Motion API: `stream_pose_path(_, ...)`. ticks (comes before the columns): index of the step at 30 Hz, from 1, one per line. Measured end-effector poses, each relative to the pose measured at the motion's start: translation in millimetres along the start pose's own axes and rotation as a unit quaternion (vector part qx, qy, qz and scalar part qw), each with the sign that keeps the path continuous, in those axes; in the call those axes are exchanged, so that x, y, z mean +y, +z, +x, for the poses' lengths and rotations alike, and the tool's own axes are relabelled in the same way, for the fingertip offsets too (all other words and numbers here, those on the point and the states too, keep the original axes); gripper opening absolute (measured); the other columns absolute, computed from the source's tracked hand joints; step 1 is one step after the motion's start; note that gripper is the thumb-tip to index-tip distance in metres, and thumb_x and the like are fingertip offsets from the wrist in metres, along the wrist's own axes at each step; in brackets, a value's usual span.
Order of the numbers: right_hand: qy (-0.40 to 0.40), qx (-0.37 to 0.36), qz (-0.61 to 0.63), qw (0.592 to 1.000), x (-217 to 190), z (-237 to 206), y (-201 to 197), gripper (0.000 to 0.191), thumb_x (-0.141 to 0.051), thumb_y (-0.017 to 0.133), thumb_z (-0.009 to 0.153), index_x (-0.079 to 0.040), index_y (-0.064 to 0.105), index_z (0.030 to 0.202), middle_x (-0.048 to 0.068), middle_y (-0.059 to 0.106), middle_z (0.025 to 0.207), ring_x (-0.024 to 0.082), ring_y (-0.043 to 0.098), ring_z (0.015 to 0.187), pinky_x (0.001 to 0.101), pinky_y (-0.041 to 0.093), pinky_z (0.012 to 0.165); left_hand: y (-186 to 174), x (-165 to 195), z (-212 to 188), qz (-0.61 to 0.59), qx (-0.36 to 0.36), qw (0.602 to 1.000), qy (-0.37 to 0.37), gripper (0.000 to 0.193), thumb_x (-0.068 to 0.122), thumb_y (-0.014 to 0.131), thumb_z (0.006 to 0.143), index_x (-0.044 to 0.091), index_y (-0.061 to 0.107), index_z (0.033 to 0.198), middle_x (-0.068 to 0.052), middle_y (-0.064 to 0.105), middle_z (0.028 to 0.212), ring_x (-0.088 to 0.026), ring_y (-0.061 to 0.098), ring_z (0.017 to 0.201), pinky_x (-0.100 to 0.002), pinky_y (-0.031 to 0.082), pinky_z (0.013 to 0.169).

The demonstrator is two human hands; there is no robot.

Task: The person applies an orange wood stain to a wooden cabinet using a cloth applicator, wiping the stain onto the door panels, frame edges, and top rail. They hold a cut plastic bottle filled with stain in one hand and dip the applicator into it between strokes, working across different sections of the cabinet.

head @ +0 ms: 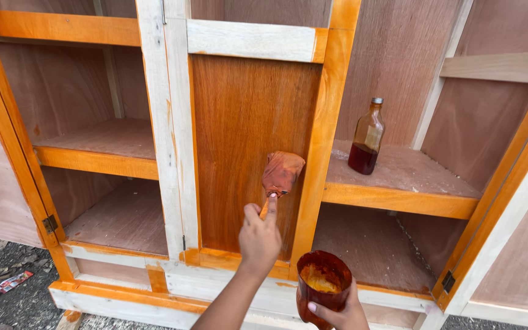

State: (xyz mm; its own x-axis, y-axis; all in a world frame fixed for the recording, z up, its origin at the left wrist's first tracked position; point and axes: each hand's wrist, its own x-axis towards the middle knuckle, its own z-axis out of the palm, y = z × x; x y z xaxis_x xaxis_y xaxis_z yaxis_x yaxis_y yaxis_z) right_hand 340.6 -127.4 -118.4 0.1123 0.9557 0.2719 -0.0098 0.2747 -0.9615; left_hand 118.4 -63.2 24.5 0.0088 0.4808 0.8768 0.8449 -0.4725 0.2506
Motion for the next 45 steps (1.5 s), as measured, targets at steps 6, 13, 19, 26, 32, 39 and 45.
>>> stream_pose_path(6,-0.11,-0.054,0.012,0.992,-8.9,12.3,-26.2,0.108,-0.002,0.088,0.064,-0.007,0.02,0.149,0.02,0.054,0.142,0.031,0.051,0.137,0.0517,0.039,0.114,40.5,10.9,47.9,0.02,0.036,0.999,0.008,0.064,0.006,0.058,0.088,0.008,0.048,0.151,-0.026,0.051,0.112,-0.041,0.063,0.087,-0.045,0.058,0.074)
stream_pose_path(13,-0.021,0.014,-0.044,0.999,-36.9,17.0,-29.6,0.109,-0.005,0.09,0.062,-0.01,0.025,0.15,0.018,0.056,0.139,0.03,0.055,0.134,0.0496,0.044,0.114,7.9,57.2,190.8,0.035,-0.018,0.999,-0.037,0.052,0.012,0.048,0.097,0.004,0.046,0.149,-0.025,0.058,0.109,-0.038,0.071,0.077,-0.047,0.06,0.066)
stream_pose_path(19,-0.029,0.032,-0.059,0.997,-54.7,13.1,-16.7,0.103,-0.008,0.09,0.062,-0.009,0.03,0.147,0.016,0.058,0.137,0.028,0.057,0.131,0.0461,0.047,0.11,-2.8,62.1,177.8,0.072,-0.079,0.994,-0.024,0.052,0.012,0.05,0.097,0.001,0.047,0.148,-0.021,0.065,0.102,-0.034,0.074,0.077,-0.044,0.061,0.063)
stream_pose_path(26,-0.009,0.031,-0.066,0.997,-63.5,0.7,-4.4,0.099,-0.011,0.089,0.064,-0.01,0.033,0.145,0.014,0.058,0.136,0.027,0.057,0.129,0.0448,0.05,0.106,20.3,32.9,52.4,0.133,-0.202,0.97,-0.007,0.069,0.01,0.057,0.089,-0.004,0.038,0.154,-0.022,0.064,0.097,-0.031,0.073,0.068,-0.042,0.061,0.055)
stream_pose_path(32,0.069,0.035,-0.094,0.993,-55.4,-7.8,1.3,0.102,-0.015,0.09,0.066,-0.013,0.029,0.147,0.013,0.055,0.138,0.029,0.056,0.132,0.0458,0.048,0.11,51.7,1.0,-41.7,0.146,-0.278,0.949,0.003,0.076,0.008,0.063,0.084,-0.006,0.037,0.154,-0.024,0.064,0.1,-0.03,0.073,0.071,-0.039,0.061,0.056)
stream_pose_path(39,0.049,0.01,-0.069,0.996,-39.5,-13.1,2.8,0.1,-0.015,0.089,0.066,-0.011,0.029,0.146,0.015,0.057,0.136,0.029,0.058,0.131,0.0458,0.048,0.111,83.4,-19.3,-129.8,0.137,-0.355,0.924,-0.026,0.069,0.008,0.062,0.088,-0.005,0.039,0.152,-0.021,0.066,0.098,-0.03,0.072,0.079,-0.039,0.061,0.061)
stream_pose_path(45,0.081,0.041,-0.094,0.991,-44.5,-22.9,-5.0,0.1,-0.014,0.09,0.064,-0.01,0.031,0.145,0.015,0.058,0.136,0.03,0.059,0.129,0.0463,0.051,0.109,100.6,-26.5,-140.2,0.137,-0.391,0.91,-0.014,0.048,0.009,0.062,0.091,-0.005,0.056,0.136,-0.019,0.07,0.104,-0.029,0.073,0.085,-0.039,0.062,0.066)
